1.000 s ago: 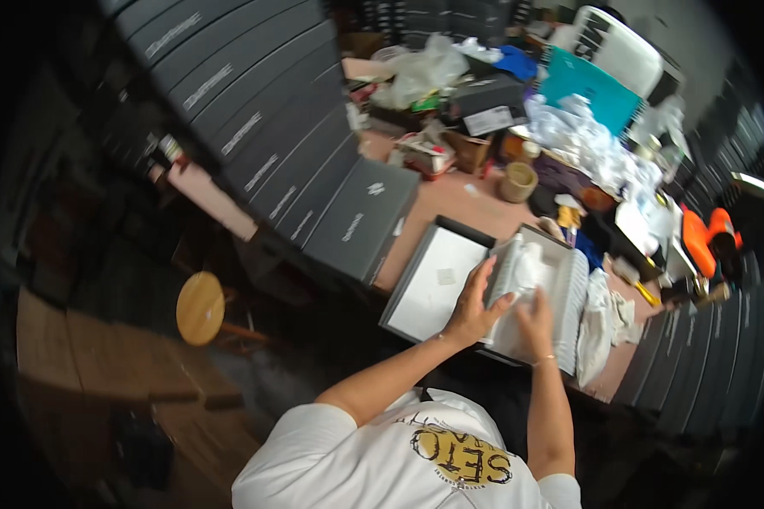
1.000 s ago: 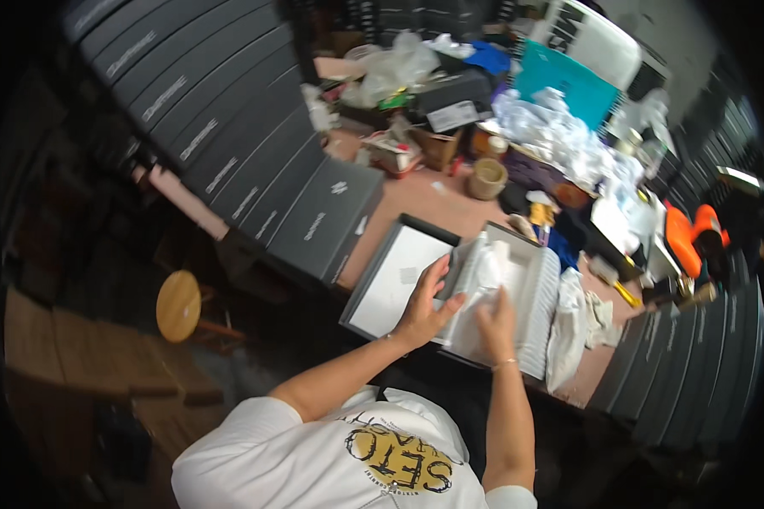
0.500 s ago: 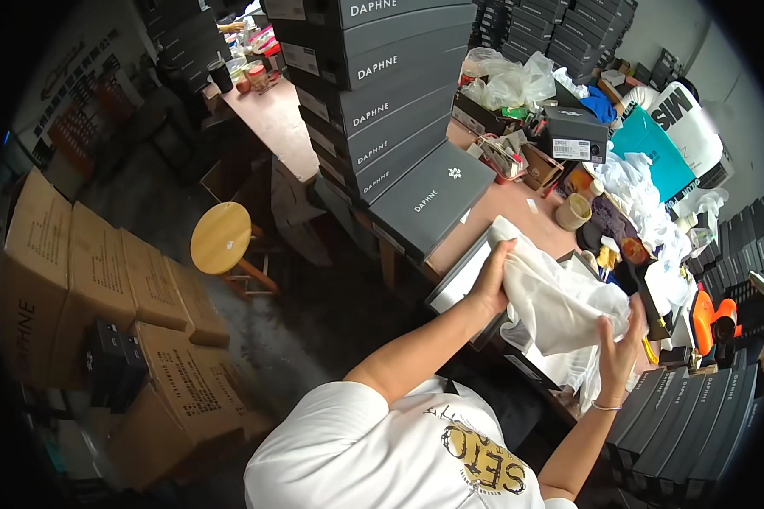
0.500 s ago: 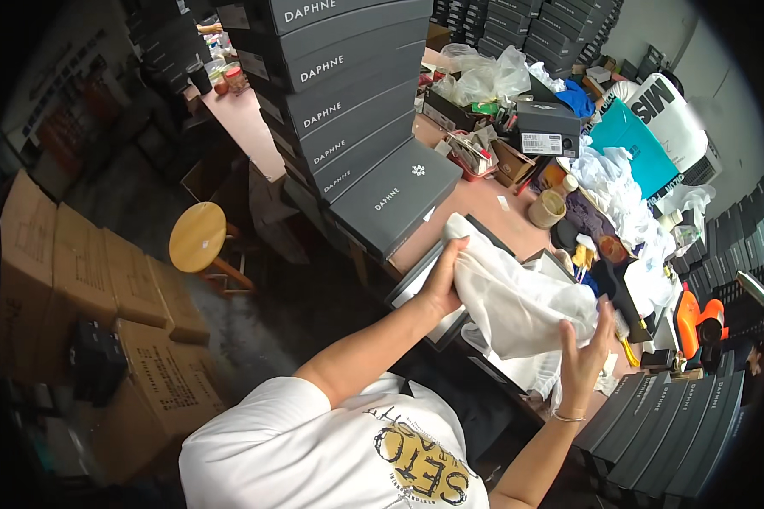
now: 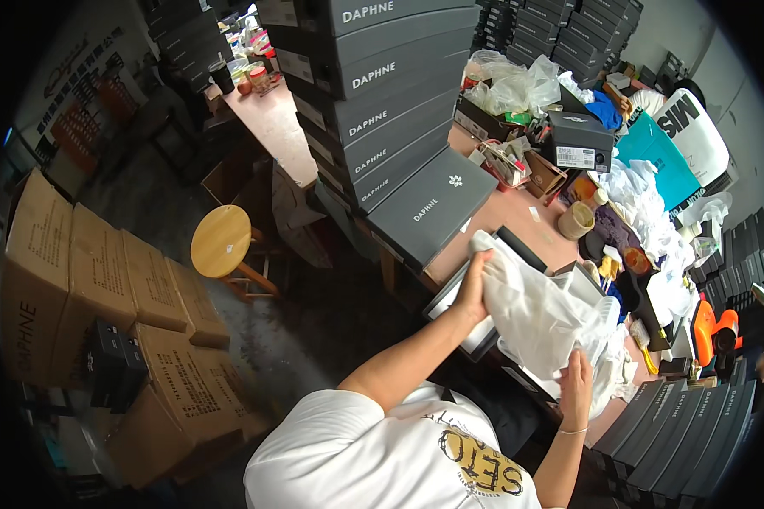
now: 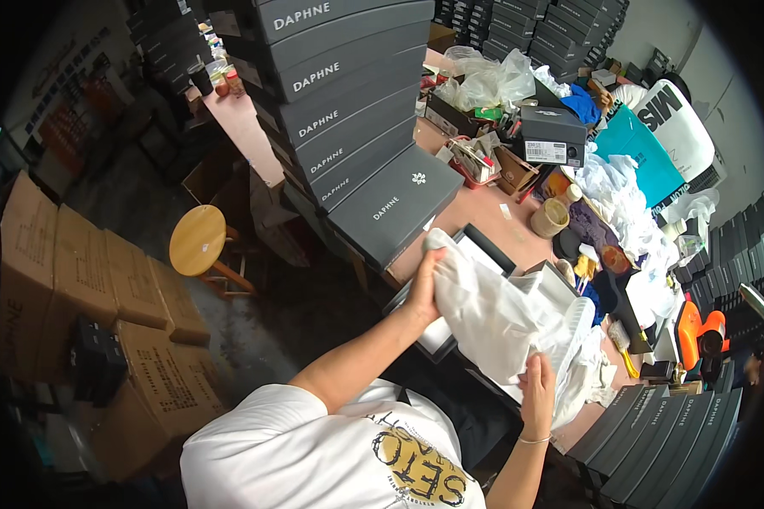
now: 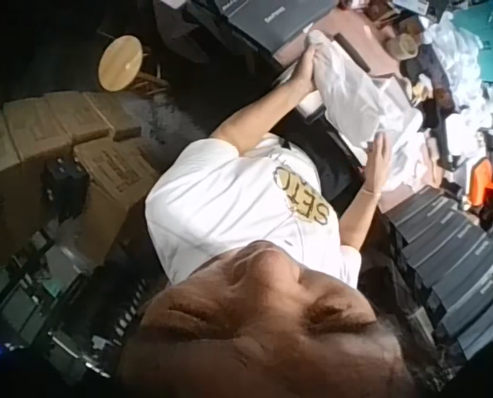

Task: Inspecting and preparing a pair of beige high-heeled shoes for packaging.

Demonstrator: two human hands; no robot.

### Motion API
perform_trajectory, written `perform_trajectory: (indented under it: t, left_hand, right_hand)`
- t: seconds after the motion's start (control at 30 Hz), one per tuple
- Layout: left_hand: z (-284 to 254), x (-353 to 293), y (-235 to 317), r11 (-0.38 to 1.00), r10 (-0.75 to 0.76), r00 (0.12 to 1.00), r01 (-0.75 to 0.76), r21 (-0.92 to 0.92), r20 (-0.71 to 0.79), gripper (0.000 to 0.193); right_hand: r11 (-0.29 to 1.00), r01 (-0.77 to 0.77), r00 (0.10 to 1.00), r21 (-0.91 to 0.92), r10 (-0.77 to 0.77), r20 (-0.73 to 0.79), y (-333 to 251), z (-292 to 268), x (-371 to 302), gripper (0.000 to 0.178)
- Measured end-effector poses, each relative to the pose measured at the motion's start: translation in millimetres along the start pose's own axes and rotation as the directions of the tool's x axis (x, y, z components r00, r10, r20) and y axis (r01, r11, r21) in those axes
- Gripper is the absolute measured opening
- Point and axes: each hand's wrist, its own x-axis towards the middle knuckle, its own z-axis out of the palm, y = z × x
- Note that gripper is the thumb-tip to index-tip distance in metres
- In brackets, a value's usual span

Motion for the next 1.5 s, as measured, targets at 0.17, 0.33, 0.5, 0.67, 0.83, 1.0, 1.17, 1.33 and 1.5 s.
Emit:
perform_trajectory:
  t: [0.17, 0.33, 0.5, 0.67, 0.83, 1.0, 1.17, 1.33, 1.5]
  left_hand:
    - [8, -2, -4, 0.953, -0.049, 0.998, 0.055, 0.298, -0.027, 0.045]
    - [16, -30, 8, 0.176, -0.438, 0.857, -0.215, 0.961, 0.272, 0.057]
    - [-6, 13, 40, 0.781, 0.079, 0.989, 0.017, 0.625, -0.126, 0.037]
    - [38, 49, 64, 0.074, 0.707, 0.572, -0.644, 0.761, 0.415, 0.028]
    - [-11, 67, 23, -0.752, -0.643, 0.75, -0.656, 0.057, 0.154, 0.034]
    - [4, 10, -29, 0.325, -0.241, 0.942, -0.148, 0.934, 0.233, 0.072]
    - [19, 3, -60, 0.926, -0.365, 0.925, 0.348, 0.15, 0.105, 0.069]
    - [9, -13, -44, 0.917, -0.326, 0.937, 0.346, 0.2, -0.126, 0.058]
    - [4, -24, -41, 0.914, -0.269, 0.945, 0.311, 0.26, -0.186, 0.059]
  right_hand:
    - [0.951, 0.227, 0.942, 0.208, -0.269, 0.201, 3, 13, 8, 0.052]
    - [0.721, 0.116, 0.99, 0.683, -0.143, -0.017, -1, -9, 4, 0.055]
    - [0.798, 0.142, 0.983, 0.586, -0.184, 0.012, -13, -41, -20, 0.057]
    - [0.941, 0.277, 0.939, 0.192, -0.223, -0.262, -5, -76, -58, 0.044]
    - [0.928, 0.37, 0.81, -0.054, -0.35, -0.469, -4, -40, -58, 0.045]
    - [0.833, 0.506, 0.747, -0.225, -0.553, -0.369, 4, -12, -63, 0.049]
    - [0.662, 0.1, 0.992, 0.743, -0.126, -0.021, 18, 14, -46, 0.062]
    - [0.445, -0.197, 0.98, 0.874, 0.066, 0.187, 25, 11, -31, 0.069]
    - [0.392, -0.275, 0.961, 0.878, 0.148, 0.235, 33, 18, -23, 0.069]
